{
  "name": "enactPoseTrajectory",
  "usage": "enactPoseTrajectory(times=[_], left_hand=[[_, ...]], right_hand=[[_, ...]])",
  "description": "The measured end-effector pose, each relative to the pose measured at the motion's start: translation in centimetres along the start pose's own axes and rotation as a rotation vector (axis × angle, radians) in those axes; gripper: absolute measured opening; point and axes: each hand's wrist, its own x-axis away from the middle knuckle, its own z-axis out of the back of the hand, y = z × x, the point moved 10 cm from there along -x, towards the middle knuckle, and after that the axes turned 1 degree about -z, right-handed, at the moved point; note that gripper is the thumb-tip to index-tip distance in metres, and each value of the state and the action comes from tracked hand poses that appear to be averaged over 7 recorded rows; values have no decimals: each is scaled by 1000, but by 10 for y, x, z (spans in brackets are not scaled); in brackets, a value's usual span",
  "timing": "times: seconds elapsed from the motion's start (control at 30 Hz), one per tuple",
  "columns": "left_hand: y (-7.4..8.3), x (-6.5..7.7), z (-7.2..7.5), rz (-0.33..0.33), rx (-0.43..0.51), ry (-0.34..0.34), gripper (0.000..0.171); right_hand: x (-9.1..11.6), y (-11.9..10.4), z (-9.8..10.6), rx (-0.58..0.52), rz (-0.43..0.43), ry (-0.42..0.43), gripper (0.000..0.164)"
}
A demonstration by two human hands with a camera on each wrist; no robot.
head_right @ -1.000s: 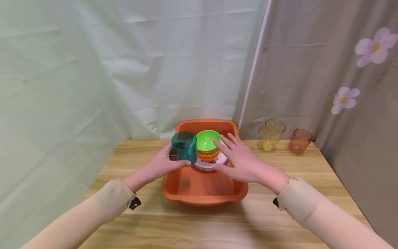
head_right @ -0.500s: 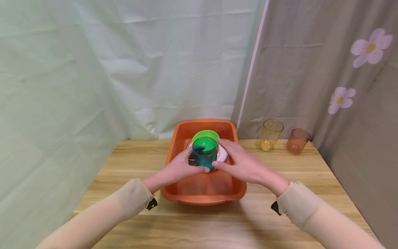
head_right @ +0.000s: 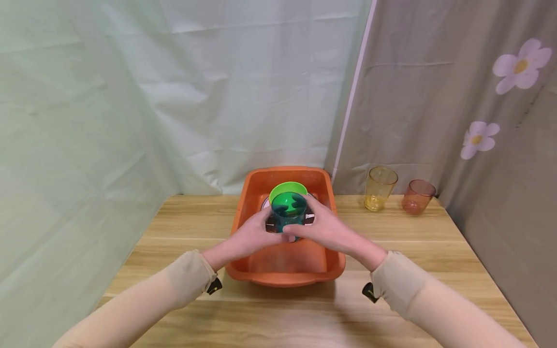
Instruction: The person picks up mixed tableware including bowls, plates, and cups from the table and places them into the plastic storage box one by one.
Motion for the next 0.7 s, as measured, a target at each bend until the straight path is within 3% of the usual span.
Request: enactPoseTrajectory(times=[0.13,0.4,0.53,0.7], left_hand=[[-1,2,1,-8,10,-2,70],[-2,11,4,-98,-26,-68,78],[-5,23,14,-117,-199,-99,95],[-11,41,43,-133,-561,-46,104]], right_hand=[[-3,1,-3,-20,-16,-7,78],[-10,0,-15,-39,-42,-58,76],[-13,0,-20,-41,-49,-85,76],[-15,3,-23,-1,-67,-97,78]])
